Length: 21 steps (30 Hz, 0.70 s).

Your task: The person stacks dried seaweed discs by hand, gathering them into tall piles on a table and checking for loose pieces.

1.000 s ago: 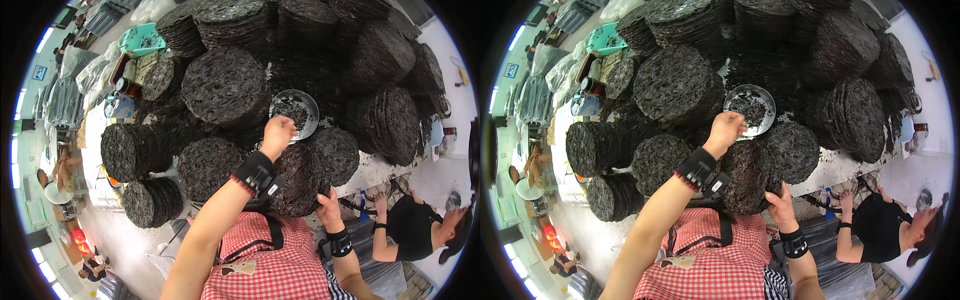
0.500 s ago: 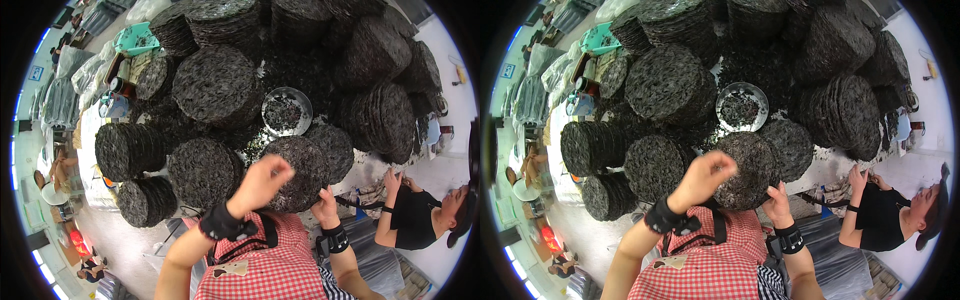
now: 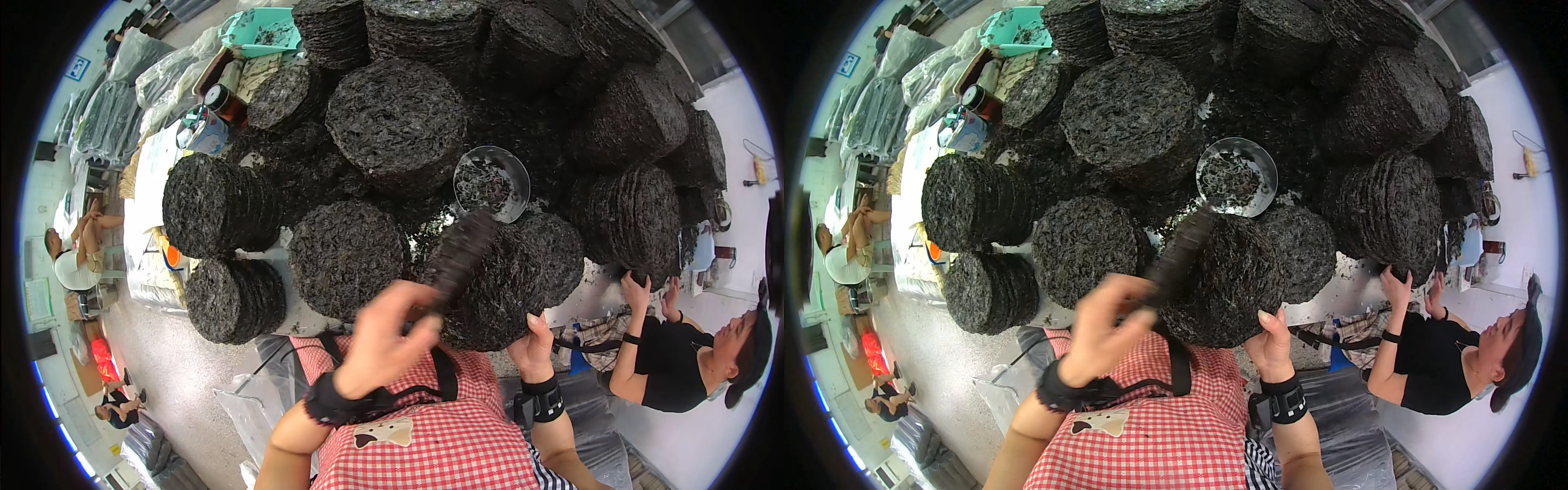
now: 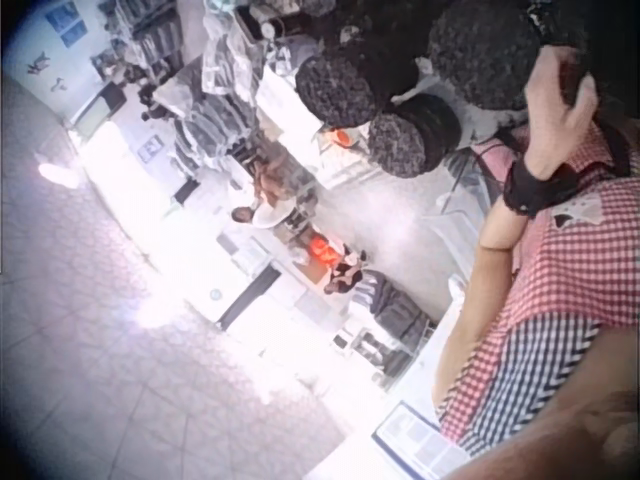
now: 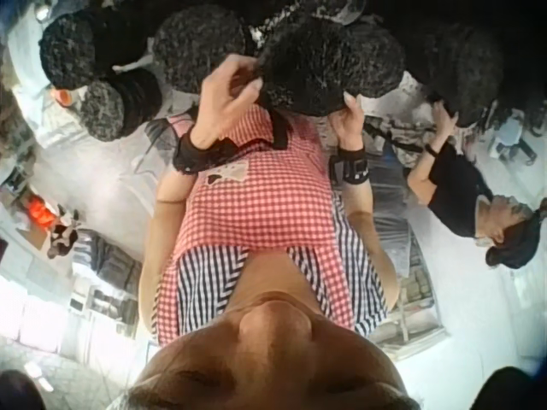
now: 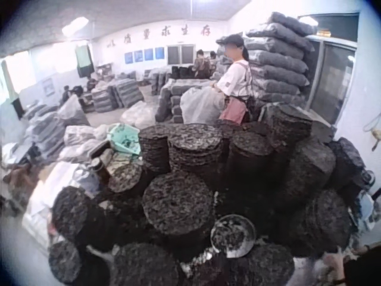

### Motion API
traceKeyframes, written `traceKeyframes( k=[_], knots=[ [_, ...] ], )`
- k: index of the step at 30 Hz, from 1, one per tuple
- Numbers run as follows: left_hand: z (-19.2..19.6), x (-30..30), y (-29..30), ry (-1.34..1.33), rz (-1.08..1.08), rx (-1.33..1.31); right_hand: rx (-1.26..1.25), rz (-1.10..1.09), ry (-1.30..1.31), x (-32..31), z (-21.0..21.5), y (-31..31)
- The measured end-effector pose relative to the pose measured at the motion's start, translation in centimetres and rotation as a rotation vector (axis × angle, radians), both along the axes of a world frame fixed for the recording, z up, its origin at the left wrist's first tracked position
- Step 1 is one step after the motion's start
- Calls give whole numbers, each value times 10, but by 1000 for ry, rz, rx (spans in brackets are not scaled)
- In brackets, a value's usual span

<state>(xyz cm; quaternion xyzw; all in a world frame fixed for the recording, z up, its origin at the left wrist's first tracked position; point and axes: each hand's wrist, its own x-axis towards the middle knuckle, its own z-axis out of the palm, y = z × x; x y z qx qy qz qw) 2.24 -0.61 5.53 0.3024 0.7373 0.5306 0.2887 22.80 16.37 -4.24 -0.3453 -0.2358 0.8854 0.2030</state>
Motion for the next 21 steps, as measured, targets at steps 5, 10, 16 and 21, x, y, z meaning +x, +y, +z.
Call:
traceKeyframes(
  k=[5, 10, 16, 21],
  knots=[
    [-15, -48, -80, -377, 545, 159, -94, -64, -26, 5, -1, 8],
    [-69, -68, -136, -382, 555, -120, -138, -45, 29, 1, -4, 2],
    [-80, -62, -141, -272, 478, -296, -91, -10, 2, 5, -2, 2],
    [-76, -59, -141, 14, 439, -444, -84, -14, -11, 9, -10, 3]
  ],
)
